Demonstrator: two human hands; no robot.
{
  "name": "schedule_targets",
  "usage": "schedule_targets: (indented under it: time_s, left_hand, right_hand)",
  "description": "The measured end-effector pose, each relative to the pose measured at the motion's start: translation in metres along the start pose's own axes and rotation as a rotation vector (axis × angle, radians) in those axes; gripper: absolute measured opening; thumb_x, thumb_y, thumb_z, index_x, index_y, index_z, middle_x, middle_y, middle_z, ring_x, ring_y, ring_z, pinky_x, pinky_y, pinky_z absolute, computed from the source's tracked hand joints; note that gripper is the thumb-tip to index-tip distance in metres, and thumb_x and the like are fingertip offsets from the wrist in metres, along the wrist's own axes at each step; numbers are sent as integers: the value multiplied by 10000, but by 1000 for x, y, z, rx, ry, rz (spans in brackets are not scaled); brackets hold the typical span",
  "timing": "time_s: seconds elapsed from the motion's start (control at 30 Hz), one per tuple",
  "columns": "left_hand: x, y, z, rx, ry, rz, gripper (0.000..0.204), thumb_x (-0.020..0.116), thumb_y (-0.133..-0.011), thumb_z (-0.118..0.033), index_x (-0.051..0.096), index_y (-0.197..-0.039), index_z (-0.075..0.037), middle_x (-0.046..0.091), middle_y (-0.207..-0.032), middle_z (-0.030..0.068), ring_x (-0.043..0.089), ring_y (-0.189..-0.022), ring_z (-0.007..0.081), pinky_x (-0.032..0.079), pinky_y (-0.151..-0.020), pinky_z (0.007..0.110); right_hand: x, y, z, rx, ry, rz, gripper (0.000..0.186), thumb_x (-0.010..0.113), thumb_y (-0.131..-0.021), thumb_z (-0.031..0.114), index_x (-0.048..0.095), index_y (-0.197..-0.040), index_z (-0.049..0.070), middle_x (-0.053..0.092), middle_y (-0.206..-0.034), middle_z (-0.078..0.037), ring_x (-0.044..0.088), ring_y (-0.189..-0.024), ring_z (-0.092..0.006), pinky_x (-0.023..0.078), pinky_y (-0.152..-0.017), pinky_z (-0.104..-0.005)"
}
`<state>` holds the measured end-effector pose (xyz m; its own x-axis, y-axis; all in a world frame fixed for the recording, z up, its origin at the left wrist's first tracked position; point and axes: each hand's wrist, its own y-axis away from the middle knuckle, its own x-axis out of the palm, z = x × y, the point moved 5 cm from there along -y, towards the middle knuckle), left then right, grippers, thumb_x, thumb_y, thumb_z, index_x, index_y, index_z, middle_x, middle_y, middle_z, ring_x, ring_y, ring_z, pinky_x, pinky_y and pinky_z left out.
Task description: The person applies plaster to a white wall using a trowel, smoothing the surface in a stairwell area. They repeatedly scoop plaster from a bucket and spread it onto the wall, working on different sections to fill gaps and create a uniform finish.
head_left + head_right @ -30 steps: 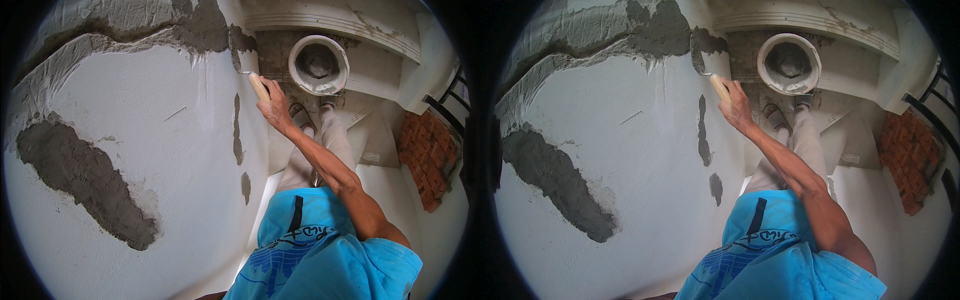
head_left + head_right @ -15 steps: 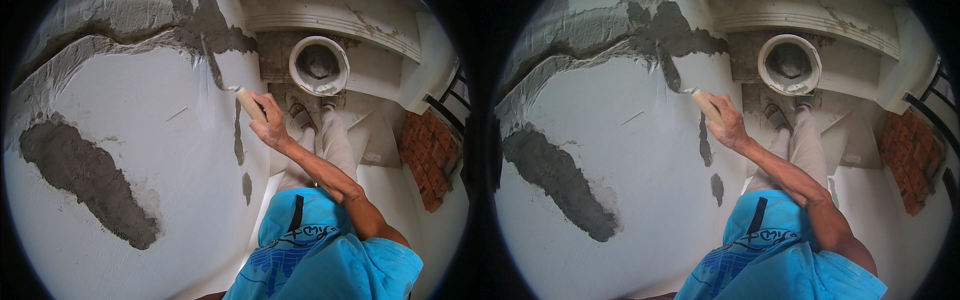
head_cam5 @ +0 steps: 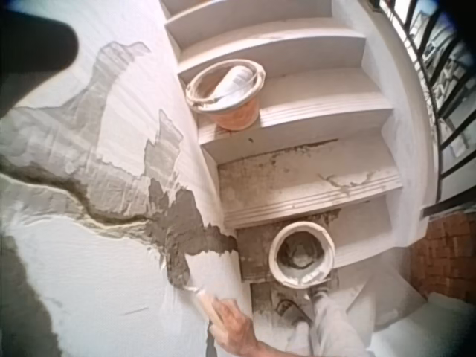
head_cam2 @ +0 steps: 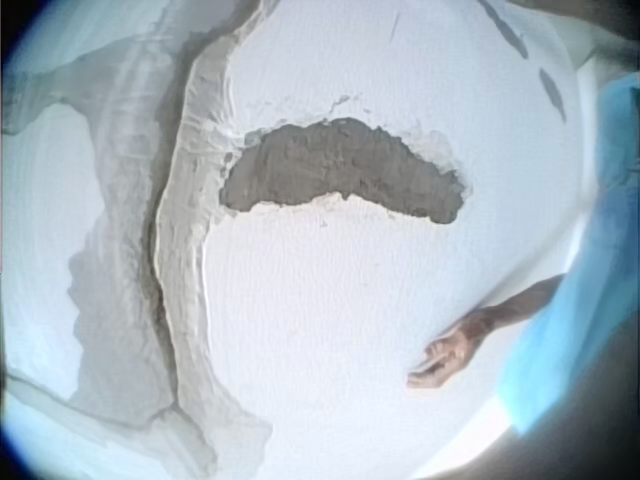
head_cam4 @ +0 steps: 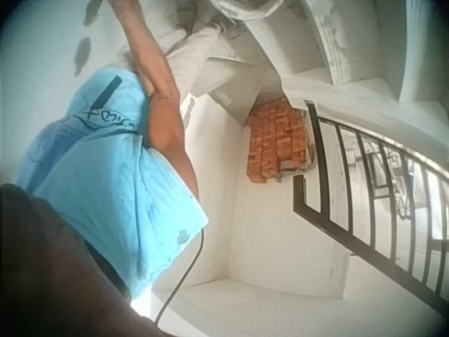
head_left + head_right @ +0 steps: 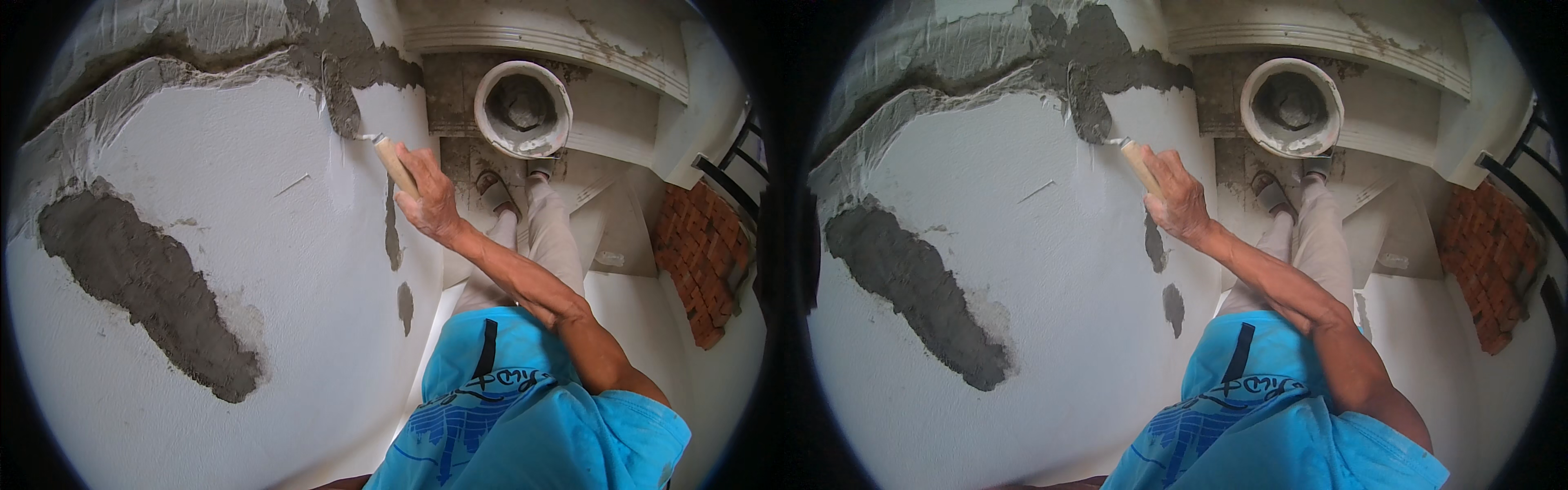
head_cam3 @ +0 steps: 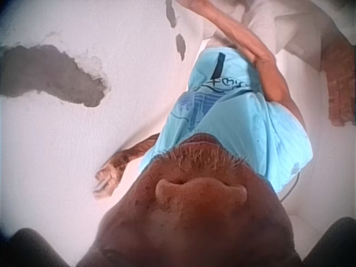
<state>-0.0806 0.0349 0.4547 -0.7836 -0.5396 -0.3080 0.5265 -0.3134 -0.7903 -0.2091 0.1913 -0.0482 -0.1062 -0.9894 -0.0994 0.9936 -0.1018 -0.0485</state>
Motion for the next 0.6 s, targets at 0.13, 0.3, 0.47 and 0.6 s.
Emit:
schedule_targets:
  time_s: [0.13,0.3,0.47,0.6]
  left_hand:
    - [-2,-3,3,-1,6,-6,789,680,-943,-479,398,-1453,54,404,-1482,246,398,-1387,379,342,-1145,575]
    - [-3,-1,5,-4,6,-14,788,680,-944,-474,395,-1455,54,403,-1483,248,398,-1387,381,342,-1145,578]
    - [-2,0,4,-5,2,-12,788,679,-945,-470,391,-1457,54,402,-1483,250,398,-1387,384,342,-1145,581]
    - [0,-1,0,-2,-2,-8,787,679,-946,-466,389,-1459,55,401,-1484,251,399,-1387,386,342,-1145,584]
  right_hand:
    - [-9,8,5,57,-46,43,734,652,-699,-45,514,-1416,29,559,-1110,-161,617,-946,-307,530,-790,-372]
    - [-26,15,-4,36,-57,34,699,655,-697,-31,531,-1383,14,559,-1109,-161,607,-942,-310,519,-817,-379]
    - [-23,-8,-11,56,-10,-11,698,652,-703,-16,518,-1387,19,548,-1100,-162,605,-936,-324,519,-810,-398]
    - [-8,-5,-14,3,25,-4,756,652,-685,-38,490,-1419,41,534,-1069,-152,611,-905,-327,536,-748,-416]
